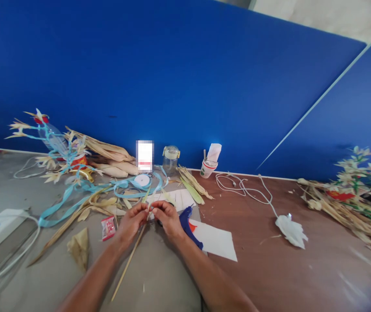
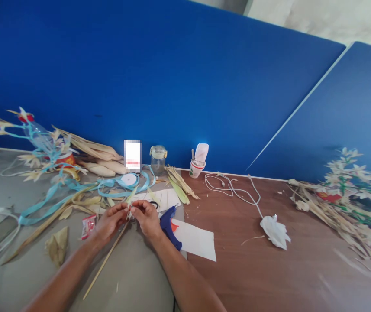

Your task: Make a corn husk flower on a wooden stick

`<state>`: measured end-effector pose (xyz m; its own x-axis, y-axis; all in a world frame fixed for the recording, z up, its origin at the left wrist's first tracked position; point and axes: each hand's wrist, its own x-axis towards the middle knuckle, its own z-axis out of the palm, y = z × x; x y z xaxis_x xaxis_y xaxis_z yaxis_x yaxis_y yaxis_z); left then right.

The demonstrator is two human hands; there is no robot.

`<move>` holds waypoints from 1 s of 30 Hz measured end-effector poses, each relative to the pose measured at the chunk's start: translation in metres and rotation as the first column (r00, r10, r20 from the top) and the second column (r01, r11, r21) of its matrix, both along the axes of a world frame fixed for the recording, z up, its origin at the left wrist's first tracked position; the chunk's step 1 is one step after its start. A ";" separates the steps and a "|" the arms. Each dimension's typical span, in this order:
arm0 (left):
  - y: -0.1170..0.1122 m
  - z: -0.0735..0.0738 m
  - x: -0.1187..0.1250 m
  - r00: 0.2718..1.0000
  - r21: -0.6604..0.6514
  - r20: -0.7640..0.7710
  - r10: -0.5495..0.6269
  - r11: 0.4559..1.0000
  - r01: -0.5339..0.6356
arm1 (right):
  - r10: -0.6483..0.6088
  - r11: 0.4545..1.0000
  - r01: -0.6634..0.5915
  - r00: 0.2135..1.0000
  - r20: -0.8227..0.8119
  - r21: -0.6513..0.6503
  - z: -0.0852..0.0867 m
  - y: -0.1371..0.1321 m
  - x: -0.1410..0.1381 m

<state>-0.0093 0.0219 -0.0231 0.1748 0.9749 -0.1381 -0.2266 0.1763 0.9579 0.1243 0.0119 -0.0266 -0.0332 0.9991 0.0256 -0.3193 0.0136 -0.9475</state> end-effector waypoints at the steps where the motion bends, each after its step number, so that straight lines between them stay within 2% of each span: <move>1: 0.000 0.000 0.001 0.998 0.027 -0.056 -0.012 1.000 0.013 | -0.015 1.000 0.015 1.000 0.002 -0.007 0.000 0.000 -0.001; 6: 0.000 0.004 0.003 0.971 0.094 -0.226 -0.079 0.990 0.103 | -0.086 0.996 0.086 0.996 0.020 -0.019 -0.002 0.004 0.000; 11: 0.001 0.002 0.002 0.964 0.104 -0.254 -0.082 0.988 0.111 | -0.057 0.993 0.053 0.998 -0.040 -0.109 0.000 0.004 0.003; 17: 0.002 -0.003 0.002 0.964 0.127 -0.253 -0.080 0.985 0.115 | -0.074 0.996 0.079 0.992 0.105 -0.045 0.000 0.003 0.000; 23: 0.002 -0.005 -0.004 0.972 0.060 -0.205 -0.116 0.990 0.131 | 0.033 0.993 -0.040 0.997 -0.067 -0.108 0.000 0.004 0.002; 30: 0.001 -0.004 -0.007 0.982 0.006 -0.091 -0.166 0.986 0.167 | 0.102 0.981 -0.141 0.960 -0.260 -0.136 0.002 0.004 0.002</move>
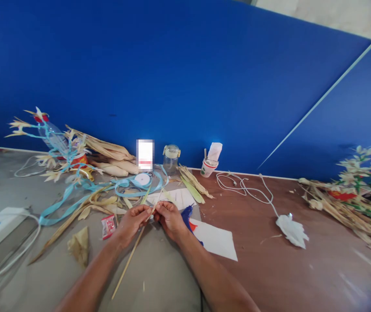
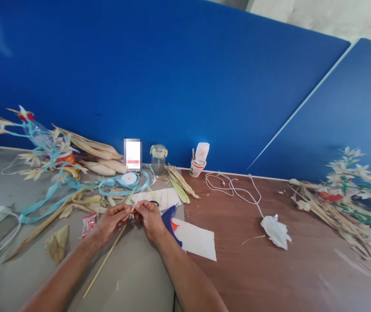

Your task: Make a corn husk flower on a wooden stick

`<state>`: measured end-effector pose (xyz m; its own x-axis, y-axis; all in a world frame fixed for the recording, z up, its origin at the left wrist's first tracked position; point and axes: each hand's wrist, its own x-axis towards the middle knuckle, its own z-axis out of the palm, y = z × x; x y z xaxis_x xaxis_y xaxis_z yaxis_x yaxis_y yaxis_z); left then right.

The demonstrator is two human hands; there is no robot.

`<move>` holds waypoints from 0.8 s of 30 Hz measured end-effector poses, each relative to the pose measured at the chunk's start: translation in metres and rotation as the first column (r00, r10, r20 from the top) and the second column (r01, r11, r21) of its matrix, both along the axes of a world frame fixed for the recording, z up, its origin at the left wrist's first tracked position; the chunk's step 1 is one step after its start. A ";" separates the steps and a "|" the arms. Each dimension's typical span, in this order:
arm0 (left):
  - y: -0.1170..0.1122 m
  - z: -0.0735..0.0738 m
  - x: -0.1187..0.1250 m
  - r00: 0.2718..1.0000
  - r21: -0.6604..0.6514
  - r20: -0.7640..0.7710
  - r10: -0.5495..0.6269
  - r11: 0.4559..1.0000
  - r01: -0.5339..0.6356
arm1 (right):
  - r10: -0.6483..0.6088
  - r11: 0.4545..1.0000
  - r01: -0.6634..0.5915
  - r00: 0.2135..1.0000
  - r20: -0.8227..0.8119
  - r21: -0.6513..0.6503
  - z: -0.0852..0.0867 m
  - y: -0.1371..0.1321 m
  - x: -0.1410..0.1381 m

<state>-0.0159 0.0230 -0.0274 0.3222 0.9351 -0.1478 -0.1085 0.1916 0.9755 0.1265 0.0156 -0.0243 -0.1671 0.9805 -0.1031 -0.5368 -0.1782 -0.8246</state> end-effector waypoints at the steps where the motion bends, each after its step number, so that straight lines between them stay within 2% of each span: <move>1: 0.000 0.001 0.000 1.000 0.000 0.002 -0.002 1.000 0.002 | 0.003 1.000 -0.003 1.000 -0.005 0.001 0.000 0.000 0.000; 4: 0.000 0.003 0.002 1.000 0.007 -0.002 0.015 1.000 -0.015 | -0.004 1.000 0.004 1.000 0.029 0.013 0.001 -0.002 0.000; 10: -0.001 0.006 0.004 0.999 0.046 -0.037 0.039 0.998 -0.038 | -0.112 0.993 0.104 0.972 0.205 0.051 0.000 -0.003 -0.003; 15: -0.001 0.004 0.003 0.998 0.070 -0.036 0.056 0.996 -0.053 | -0.121 0.991 0.101 0.954 0.274 0.083 -0.002 -0.002 -0.002; 20: 0.001 0.004 0.000 0.995 0.002 0.049 0.082 0.997 -0.082 | -0.094 0.994 0.066 0.915 0.391 0.085 -0.002 -0.004 -0.004; 24: 0.000 0.007 0.000 0.994 -0.052 0.077 0.071 0.996 -0.067 | -0.073 0.997 0.053 0.922 0.379 0.063 -0.002 -0.005 -0.004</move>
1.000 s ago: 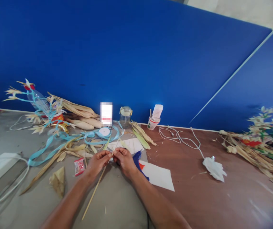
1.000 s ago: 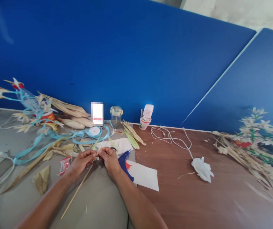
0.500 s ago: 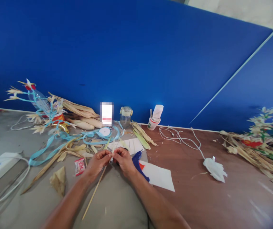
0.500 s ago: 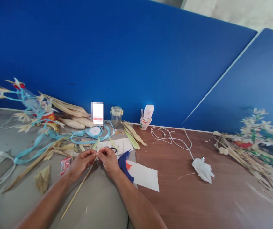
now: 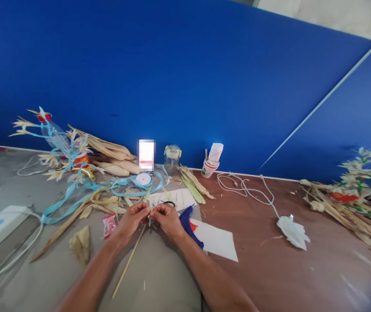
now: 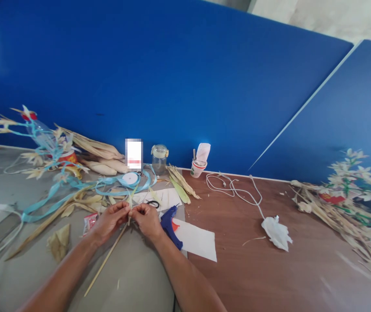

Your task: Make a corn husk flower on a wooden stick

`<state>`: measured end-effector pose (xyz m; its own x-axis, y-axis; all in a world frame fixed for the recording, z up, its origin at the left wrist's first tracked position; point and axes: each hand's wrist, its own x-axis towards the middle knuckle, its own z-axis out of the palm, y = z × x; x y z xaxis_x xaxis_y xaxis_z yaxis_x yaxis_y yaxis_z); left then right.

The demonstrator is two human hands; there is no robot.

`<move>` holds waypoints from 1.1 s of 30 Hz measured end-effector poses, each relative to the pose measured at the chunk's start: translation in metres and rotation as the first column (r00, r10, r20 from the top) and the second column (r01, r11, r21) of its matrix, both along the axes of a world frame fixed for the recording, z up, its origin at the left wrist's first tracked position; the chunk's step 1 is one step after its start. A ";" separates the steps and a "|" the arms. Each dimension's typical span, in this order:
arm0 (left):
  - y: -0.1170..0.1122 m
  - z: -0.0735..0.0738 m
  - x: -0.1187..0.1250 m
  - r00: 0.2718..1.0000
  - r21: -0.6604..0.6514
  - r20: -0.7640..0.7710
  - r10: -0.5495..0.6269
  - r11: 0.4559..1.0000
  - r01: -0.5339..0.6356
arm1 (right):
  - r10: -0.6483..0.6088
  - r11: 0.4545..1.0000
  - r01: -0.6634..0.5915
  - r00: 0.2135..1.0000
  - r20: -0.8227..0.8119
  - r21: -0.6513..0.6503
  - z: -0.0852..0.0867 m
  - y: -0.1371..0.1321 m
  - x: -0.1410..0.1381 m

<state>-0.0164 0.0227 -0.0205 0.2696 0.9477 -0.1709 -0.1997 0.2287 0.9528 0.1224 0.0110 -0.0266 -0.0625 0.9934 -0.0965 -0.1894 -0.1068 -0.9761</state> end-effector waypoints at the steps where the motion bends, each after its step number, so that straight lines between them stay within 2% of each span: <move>1: 0.000 0.000 0.000 1.000 -0.001 -0.001 -0.003 1.000 0.003 | 0.004 1.000 -0.004 1.000 -0.013 -0.009 0.000 0.000 0.000; 9: 0.001 -0.002 -0.001 1.000 0.014 -0.027 0.000 1.000 0.000 | 0.017 0.998 -0.029 0.983 -0.182 -0.062 0.000 0.001 0.003; 16: 0.000 0.000 0.000 0.997 0.045 -0.082 0.007 0.999 -0.003 | 0.036 0.997 -0.045 0.992 -0.123 -0.070 0.000 0.000 0.001; 23: 0.001 0.000 -0.002 0.995 0.068 -0.093 -0.025 0.997 0.031 | 0.094 0.985 -0.140 0.924 -0.371 -0.100 0.003 0.000 0.004; 28: 0.002 -0.004 -0.003 0.989 0.083 -0.148 -0.022 0.996 0.035 | 0.121 0.976 -0.173 0.938 -0.326 -0.135 0.005 -0.001 0.004; 33: 0.001 -0.001 -0.002 0.989 0.066 -0.149 -0.019 0.997 0.029 | 0.136 0.955 -0.213 0.935 -0.329 -0.209 0.006 0.000 0.006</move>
<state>-0.0189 0.0242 -0.0210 0.2684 0.9521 -0.1467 -0.0500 0.1658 0.9849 0.1280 0.0105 -0.0210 -0.2971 0.9141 -0.2758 -0.4326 -0.3864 -0.8146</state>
